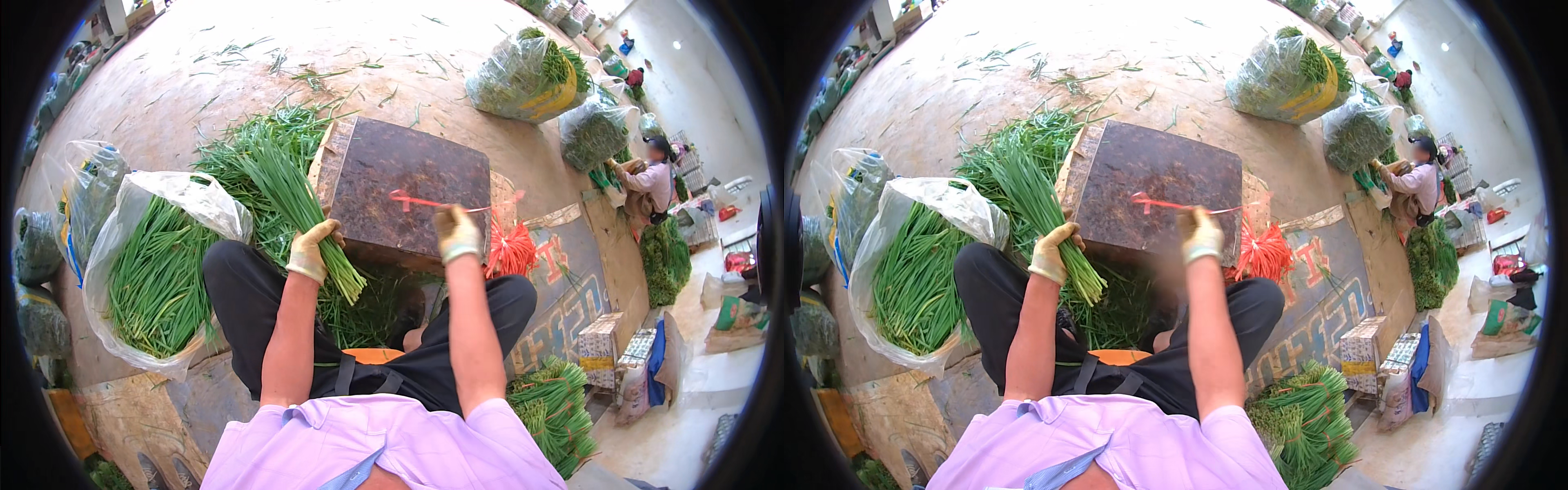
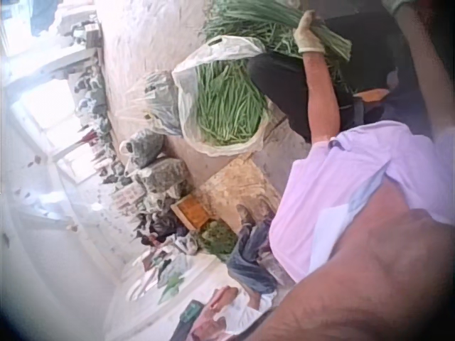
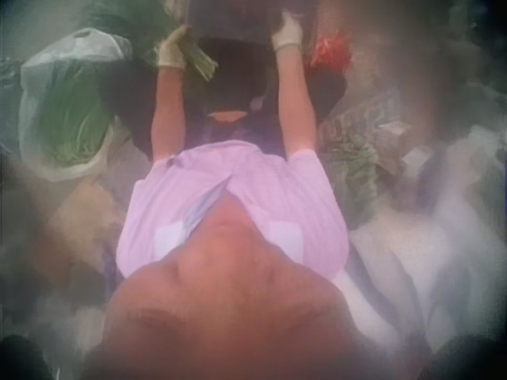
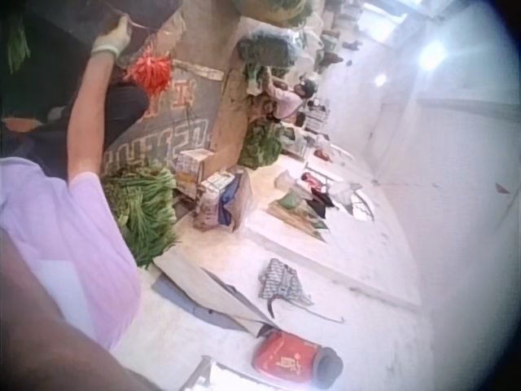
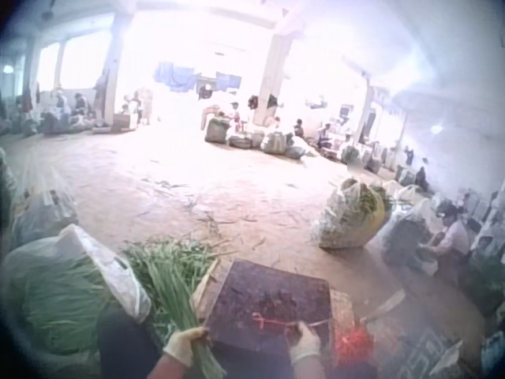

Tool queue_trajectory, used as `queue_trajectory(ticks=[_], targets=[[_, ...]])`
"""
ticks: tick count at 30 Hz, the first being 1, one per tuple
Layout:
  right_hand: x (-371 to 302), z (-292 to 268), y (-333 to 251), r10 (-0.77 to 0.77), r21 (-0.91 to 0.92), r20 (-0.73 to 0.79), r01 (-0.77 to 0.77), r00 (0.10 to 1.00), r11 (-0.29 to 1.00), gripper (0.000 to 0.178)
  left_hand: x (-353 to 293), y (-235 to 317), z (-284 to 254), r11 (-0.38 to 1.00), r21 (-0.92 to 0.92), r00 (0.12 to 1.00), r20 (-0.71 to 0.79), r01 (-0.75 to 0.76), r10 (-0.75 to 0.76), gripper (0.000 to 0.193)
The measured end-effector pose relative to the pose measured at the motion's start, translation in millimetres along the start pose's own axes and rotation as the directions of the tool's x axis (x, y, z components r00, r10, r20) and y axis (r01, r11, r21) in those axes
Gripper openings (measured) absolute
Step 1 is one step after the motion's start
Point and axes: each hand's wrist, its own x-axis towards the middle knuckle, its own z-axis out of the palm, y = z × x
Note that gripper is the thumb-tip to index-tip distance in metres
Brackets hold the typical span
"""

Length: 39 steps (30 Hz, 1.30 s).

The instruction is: The person pulls bunches of green onions from a large plastic bag, aligns the roots on a wooden block, and ties each bundle with a piece of red string by hand.

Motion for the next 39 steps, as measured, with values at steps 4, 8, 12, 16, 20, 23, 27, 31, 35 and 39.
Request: queue_trajectory(ticks=[4,8,12,16,20,23,27,31,35,39], targets=[[-1,-6,72,0.062,-0.169,0.000,-0.061,0.998,0.984,0.020,3,6,-8,0.997,0.065,0.998,-0.057,0.031,-0.027,0.045],[-36,5,74,0.190,-0.328,0.046,-0.165,0.981,0.930,0.022,6,15,-22,0.997,0.080,0.991,-0.130,-0.003,0.013,0.041],[-22,17,39,-0.256,-0.795,0.538,0.585,0.803,0.162,0.024,21,4,9,0.987,0.155,0.998,-0.055,0.041,-0.033,0.034],[31,16,29,-0.318,-0.734,0.675,0.647,0.666,-0.205,0.028,50,-17,51,0.949,0.288,0.991,0.003,0.126,-0.133,0.025],[31,4,30,-0.241,-0.870,0.485,0.493,0.841,-0.030,0.036,73,-53,80,0.885,0.443,0.989,-0.009,0.139,-0.150,0.025],[19,4,32,-0.248,-0.872,0.464,0.487,0.851,0.041,0.040,88,-70,96,0.770,0.611,0.982,-0.078,0.184,-0.172,0.017],[11,8,14,-0.267,-0.880,0.429,0.466,0.863,0.090,0.044,112,-96,116,0.675,0.719,0.986,-0.123,0.164,-0.109,0.018],[16,5,0,-0.313,-0.865,0.417,0.478,0.854,0.153,0.046,137,-137,120,0.304,0.950,0.964,-0.013,-0.071,0.266,0.040],[23,-4,3,-0.367,-0.843,0.468,0.531,0.804,0.088,0.047,109,-164,132,-0.291,0.957,0.825,0.184,-0.025,0.534,0.059],[34,-17,-7,-0.352,-0.785,0.521,0.599,0.777,0.160,0.045,93,-143,160,-0.375,0.916,0.886,0.050,0.144,0.462,0.082]])
